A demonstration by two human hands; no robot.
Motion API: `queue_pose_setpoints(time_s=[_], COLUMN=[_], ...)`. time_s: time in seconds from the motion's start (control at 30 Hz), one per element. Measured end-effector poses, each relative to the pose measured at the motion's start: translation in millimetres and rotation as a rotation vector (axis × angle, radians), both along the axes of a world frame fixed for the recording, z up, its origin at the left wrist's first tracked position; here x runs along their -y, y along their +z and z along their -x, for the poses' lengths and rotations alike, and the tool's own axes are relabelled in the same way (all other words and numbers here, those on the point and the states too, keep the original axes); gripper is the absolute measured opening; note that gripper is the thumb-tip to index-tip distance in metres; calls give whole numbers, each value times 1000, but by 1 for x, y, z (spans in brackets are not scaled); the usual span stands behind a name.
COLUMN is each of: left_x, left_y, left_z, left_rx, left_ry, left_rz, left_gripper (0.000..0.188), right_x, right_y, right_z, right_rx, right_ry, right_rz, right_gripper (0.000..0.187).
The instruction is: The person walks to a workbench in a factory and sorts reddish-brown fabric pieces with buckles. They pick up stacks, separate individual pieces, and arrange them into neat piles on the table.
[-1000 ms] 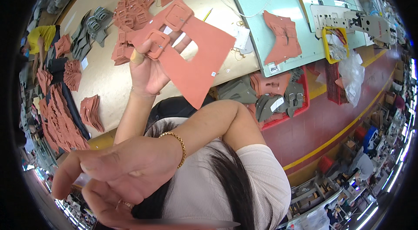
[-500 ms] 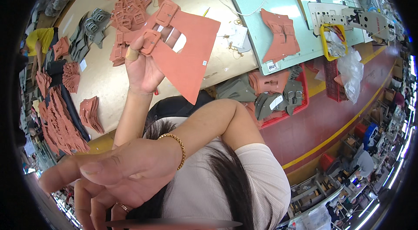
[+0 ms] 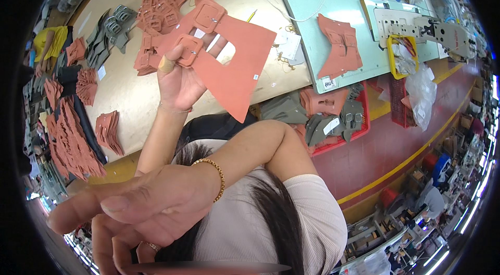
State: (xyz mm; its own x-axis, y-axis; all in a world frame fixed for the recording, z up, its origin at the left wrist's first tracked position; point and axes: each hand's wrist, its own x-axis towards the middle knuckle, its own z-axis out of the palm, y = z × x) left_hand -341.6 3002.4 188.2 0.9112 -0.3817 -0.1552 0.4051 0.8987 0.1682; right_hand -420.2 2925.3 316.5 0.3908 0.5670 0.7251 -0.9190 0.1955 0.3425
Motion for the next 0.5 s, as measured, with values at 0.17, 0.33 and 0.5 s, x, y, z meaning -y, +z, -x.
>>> queue_pose_setpoints(time_s=[0.17, 0.33, 0.5], left_x=[0, 0, -1], left_y=[0, -1, -1], left_z=[0, 0, 2], left_rx=[27, 13, 33], left_ry=[-9, 14, 2], left_rz=[-32, -15, -54], left_gripper=[69, 66, 69], right_x=[-3, 12, -7], right_y=[-9, 6, -11], right_z=[-15, -4, -11], right_rx=[148, -10, 99], right_ry=[43, 158, 75], right_rz=[86, 286, -21], right_gripper=[56, 56, 52])
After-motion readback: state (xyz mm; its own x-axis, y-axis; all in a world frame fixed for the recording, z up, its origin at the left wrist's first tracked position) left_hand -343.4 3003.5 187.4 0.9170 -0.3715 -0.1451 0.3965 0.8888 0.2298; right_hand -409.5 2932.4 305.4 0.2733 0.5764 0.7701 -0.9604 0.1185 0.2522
